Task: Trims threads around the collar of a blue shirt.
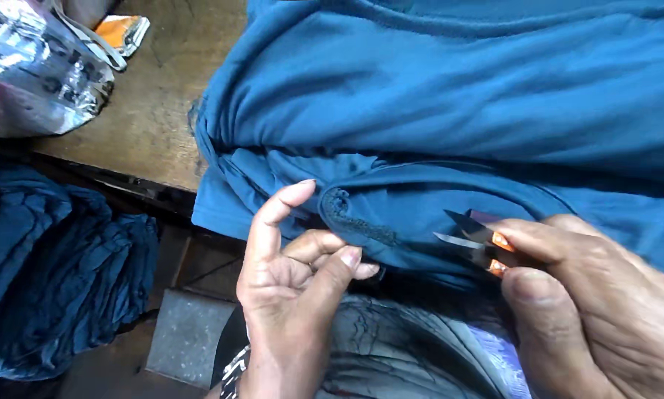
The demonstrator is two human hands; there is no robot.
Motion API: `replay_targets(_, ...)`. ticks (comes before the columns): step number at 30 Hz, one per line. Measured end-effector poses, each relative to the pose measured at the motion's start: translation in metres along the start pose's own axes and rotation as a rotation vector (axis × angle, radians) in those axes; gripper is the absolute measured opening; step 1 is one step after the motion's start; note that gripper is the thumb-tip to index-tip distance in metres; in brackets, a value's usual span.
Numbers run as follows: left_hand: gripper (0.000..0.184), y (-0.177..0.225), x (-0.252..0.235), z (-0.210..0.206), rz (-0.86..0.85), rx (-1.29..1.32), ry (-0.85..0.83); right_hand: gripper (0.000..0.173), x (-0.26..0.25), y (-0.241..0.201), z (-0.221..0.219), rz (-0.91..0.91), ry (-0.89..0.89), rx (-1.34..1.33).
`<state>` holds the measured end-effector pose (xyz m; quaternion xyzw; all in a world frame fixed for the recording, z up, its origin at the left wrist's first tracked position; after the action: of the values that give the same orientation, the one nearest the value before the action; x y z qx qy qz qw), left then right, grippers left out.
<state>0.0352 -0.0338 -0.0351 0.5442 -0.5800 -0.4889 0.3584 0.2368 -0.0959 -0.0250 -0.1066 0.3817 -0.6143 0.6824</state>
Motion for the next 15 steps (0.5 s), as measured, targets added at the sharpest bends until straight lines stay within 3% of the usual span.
replay_targets(3,0.063,0.006,0.001,-0.002,-0.095,0.026,-0.04,0.039,-0.002,0.001,-0.005,-0.052,-0.042,-0.264)
replay_targets(7,0.029,0.005,0.001,-0.004,-0.128,-0.076,-0.109,0.022,-0.014,-0.01,-0.017,-0.131,-0.019,-0.494)
replay_targets(15,0.04,-0.006,0.01,-0.004,-0.041,0.059,-0.206,0.011,-0.039,-0.023,-0.027,-0.217,0.014,-0.463)
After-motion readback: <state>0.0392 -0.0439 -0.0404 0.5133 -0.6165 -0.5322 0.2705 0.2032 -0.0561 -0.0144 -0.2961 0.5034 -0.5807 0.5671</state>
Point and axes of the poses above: each hand's wrist, its own x-axis away from the middle knuckle, its own z-axis out of the back of the hand, y = z × x, the point moved 9 cm from there along -x, towards the middle knuckle, and after that the axes turned 4 degrees about -z, right-handed, at the moved point
